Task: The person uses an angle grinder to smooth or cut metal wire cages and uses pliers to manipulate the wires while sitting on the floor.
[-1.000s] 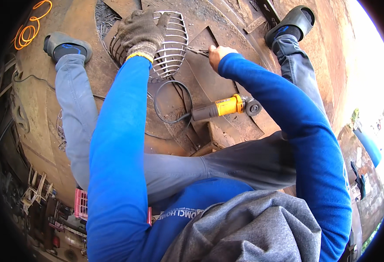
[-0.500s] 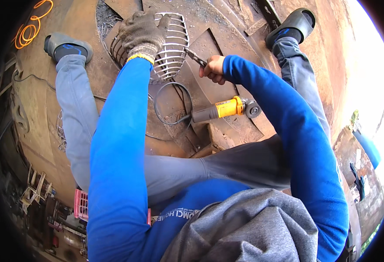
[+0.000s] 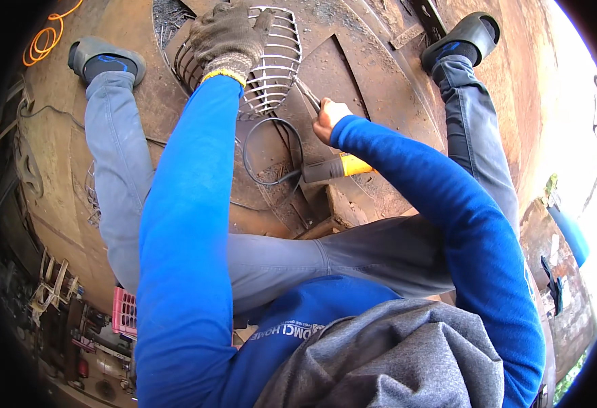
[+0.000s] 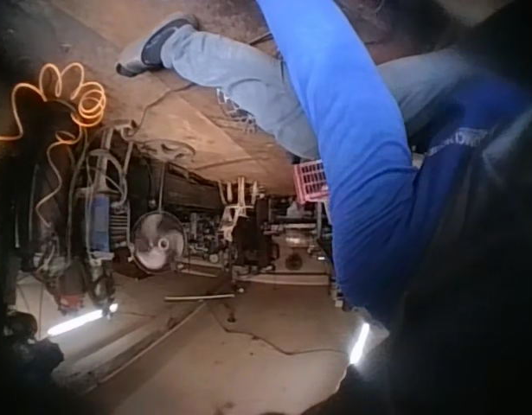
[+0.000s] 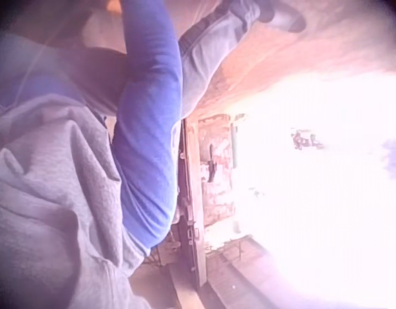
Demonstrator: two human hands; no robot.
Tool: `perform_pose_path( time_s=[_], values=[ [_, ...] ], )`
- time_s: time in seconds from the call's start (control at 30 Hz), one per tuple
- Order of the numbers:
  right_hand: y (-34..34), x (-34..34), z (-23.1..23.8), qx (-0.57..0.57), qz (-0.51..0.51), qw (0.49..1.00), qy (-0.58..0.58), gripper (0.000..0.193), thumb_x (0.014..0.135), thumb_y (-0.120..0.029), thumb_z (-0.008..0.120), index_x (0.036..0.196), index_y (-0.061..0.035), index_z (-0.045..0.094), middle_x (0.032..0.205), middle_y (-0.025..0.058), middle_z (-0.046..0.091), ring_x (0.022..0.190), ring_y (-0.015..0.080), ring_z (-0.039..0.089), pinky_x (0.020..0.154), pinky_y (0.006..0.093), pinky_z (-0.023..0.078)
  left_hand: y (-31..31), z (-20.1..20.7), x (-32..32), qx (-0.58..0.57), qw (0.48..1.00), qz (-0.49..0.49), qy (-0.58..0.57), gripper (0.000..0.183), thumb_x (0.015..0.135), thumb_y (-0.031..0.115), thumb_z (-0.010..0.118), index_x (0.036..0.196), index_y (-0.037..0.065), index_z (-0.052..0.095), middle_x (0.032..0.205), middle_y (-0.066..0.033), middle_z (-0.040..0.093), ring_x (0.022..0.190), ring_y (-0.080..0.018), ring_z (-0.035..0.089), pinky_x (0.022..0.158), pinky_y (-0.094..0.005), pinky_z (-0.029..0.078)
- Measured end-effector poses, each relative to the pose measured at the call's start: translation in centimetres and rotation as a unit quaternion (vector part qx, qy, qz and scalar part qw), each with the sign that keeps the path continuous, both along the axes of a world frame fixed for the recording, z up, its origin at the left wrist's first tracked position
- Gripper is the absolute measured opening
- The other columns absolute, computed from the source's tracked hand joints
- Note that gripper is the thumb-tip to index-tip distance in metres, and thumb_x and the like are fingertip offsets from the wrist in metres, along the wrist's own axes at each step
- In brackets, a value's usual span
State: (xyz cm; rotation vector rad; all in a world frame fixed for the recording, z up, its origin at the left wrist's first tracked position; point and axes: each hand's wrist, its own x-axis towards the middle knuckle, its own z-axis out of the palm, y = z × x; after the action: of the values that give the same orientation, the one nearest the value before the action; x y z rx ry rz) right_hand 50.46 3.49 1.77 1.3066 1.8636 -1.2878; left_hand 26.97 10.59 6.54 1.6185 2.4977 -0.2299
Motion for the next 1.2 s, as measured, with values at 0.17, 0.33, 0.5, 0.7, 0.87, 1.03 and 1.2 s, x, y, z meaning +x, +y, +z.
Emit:
perform_pose_path(
  time_s=[0.17,0.33,0.5,0.7,0.87,1.03,1.2],
  values=[
    [-2.1,-1.3,0.0,0.033,-0.085,0.996,-0.001,0.040,0.088,-0.025,0.057,0.106,0.0097,0.051,0.090,0.0374,0.064,0.092,0.0509,0.065,0.086,0.0501,0.053,-0.1,0.2,-0.3,0.008,0.999,0.006,-0.036,0.058,0.091,0.062,0.052,0.136,0.026,0.057,0.137,-0.0131,0.057,0.127,-0.0340,0.055,0.110,-0.0500,0.037],
    [-3.1,-3.3,0.2,0.000,-0.152,0.987,-0.060,0.047,0.088,-0.026,0.059,0.117,0.0090,0.047,0.101,0.0368,0.064,0.100,0.0499,0.065,0.092,0.0496,0.052,-0.5,-0.7,-0.6,0.037,0.999,-0.015,-0.014,0.058,0.091,0.061,0.053,0.136,0.026,0.058,0.137,-0.0128,0.058,0.127,-0.0320,0.055,0.109,-0.0505,0.037],
    [-0.8,-3.0,-0.3,0.007,0.003,1.000,-0.019,0.053,0.085,-0.029,0.062,0.121,0.0085,0.050,0.105,0.0338,0.065,0.101,0.0473,0.065,0.093,0.0478,0.052,-0.3,-0.4,-0.2,0.031,0.999,-0.004,-0.010,0.057,0.090,0.060,0.054,0.134,0.023,0.058,0.135,-0.0123,0.057,0.126,-0.0326,0.053,0.109,-0.0521,0.035],
    [-1.9,-2.5,1.2,0.018,-0.071,0.994,-0.080,0.047,0.087,-0.025,0.058,0.119,0.0079,0.048,0.104,0.0341,0.065,0.102,0.0469,0.065,0.094,0.0483,0.051,-0.5,0.0,-0.4,0.015,1.000,0.005,-0.005,0.058,0.091,0.061,0.052,0.136,0.025,0.058,0.137,-0.0129,0.058,0.127,-0.0341,0.054,0.108,-0.0508,0.038],
    [-2.2,-2.6,0.6,0.029,-0.095,0.992,-0.081,0.046,0.087,-0.024,0.058,0.119,0.0071,0.045,0.104,0.0350,0.065,0.101,0.0480,0.065,0.093,0.0489,0.051,-0.4,0.2,-0.5,0.028,0.999,0.002,-0.026,0.058,0.092,0.062,0.051,0.137,0.026,0.057,0.138,-0.0124,0.057,0.129,-0.0330,0.053,0.109,-0.0506,0.037],
    [-1.8,-2.7,0.2,0.023,-0.061,0.996,-0.065,0.038,0.087,-0.028,0.059,0.108,0.0041,0.059,0.103,0.0328,0.067,0.102,0.0464,0.066,0.093,0.0471,0.052,0.5,1.5,0.3,-0.038,0.998,0.036,-0.021,0.053,0.090,0.055,0.055,0.130,0.020,0.060,0.129,-0.0115,0.057,0.124,-0.0322,0.050,0.109,-0.0531,0.031],
    [2.8,-2.9,2.3,-0.192,-0.086,0.972,-0.101,0.034,0.087,-0.026,0.051,0.082,0.0041,0.067,0.072,0.0227,0.067,0.062,0.0321,0.068,0.056,0.0460,0.055,-1.1,-0.9,-0.5,0.033,0.999,-0.010,0.007,0.059,0.092,0.063,0.050,0.138,0.026,0.056,0.139,-0.0121,0.056,0.130,-0.0328,0.052,0.112,-0.0510,0.034]
  ],
)
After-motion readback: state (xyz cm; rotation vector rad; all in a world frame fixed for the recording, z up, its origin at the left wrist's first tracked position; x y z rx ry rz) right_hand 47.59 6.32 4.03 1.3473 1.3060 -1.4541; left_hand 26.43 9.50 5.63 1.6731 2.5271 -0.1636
